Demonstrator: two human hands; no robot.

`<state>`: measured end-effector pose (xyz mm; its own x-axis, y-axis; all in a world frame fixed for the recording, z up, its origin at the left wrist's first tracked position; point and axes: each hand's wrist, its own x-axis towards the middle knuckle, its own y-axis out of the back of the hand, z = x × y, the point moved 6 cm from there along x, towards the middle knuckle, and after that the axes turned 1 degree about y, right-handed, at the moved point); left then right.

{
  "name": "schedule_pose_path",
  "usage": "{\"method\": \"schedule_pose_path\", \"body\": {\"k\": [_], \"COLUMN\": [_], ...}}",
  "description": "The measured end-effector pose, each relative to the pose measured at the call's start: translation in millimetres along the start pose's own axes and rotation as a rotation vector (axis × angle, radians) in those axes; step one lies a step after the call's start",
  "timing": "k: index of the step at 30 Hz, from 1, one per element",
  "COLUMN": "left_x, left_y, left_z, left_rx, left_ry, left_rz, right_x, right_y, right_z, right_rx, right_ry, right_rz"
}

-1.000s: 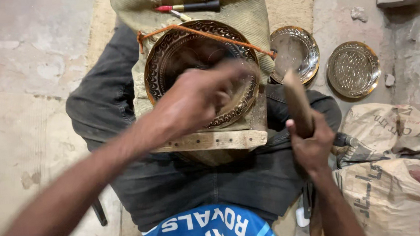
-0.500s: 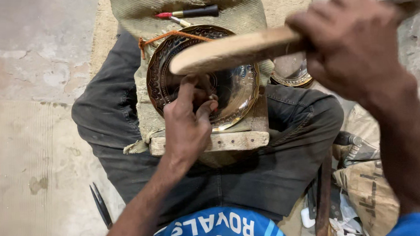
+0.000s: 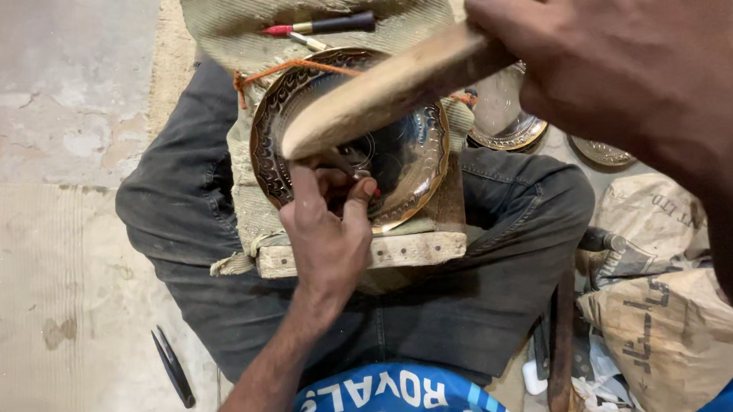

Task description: The person hammers a metal plate with a chisel and hammer to create a decorative pattern. They hold the chisel against the plate and strike it repeatedly, then flip the plate over to continue hammering the reverse side.

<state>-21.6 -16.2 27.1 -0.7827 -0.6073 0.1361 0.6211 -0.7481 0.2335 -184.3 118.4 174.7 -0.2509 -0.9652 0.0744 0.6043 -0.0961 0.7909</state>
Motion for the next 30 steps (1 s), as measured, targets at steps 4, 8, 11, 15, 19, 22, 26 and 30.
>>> {"method": "schedule_pose_path", "body": {"k": [4,8,11,15,19,22,26,30], "left_x": [5.4,8.8,5.9,5.8,6.6,7.1,17.9,51.0], "left_y": [-2.8,-5.1,-4.1,-4.6,-4.3,-6.0,8.5,33.0], "left_z": [-4.3,-4.2,1.0,-2.4,-1.6,-3.3,-7.5,10.1], "left_rx": [-0.041,0.013,-0.116,-0.027,0.016,-0.002,-0.249,-0.332], "left_ry": [-0.006,-0.047,-0.094,-0.015,-0.071,-0.039,0.152,0.035], "left_rz": [-0.046,-0.089,-0.067,-0.058,-0.062,-0.091,-0.039,-0.162], "right_x": [-4.1,-9.4,-15.2,-16.1,-12.1,-13.1,-32.2,-66.6], "right_y": [-3.6,-8.1,-4.4,-3.3,-1.6,0.4,-6.7,-41.6], "right_z": [2.0,8.4,15.5,8.7,14.7,12.1,11.9,10.5], "right_rx": [-0.058,-0.028,0.246,-0.119,0.245,0.178,0.173,0.572], "right_ry": [-0.023,-0.068,-0.141,-0.086,-0.185,-0.167,-0.139,-0.306], "right_rz": [-0.055,-0.021,0.081,-0.028,-0.086,-0.026,0.129,0.208]}}
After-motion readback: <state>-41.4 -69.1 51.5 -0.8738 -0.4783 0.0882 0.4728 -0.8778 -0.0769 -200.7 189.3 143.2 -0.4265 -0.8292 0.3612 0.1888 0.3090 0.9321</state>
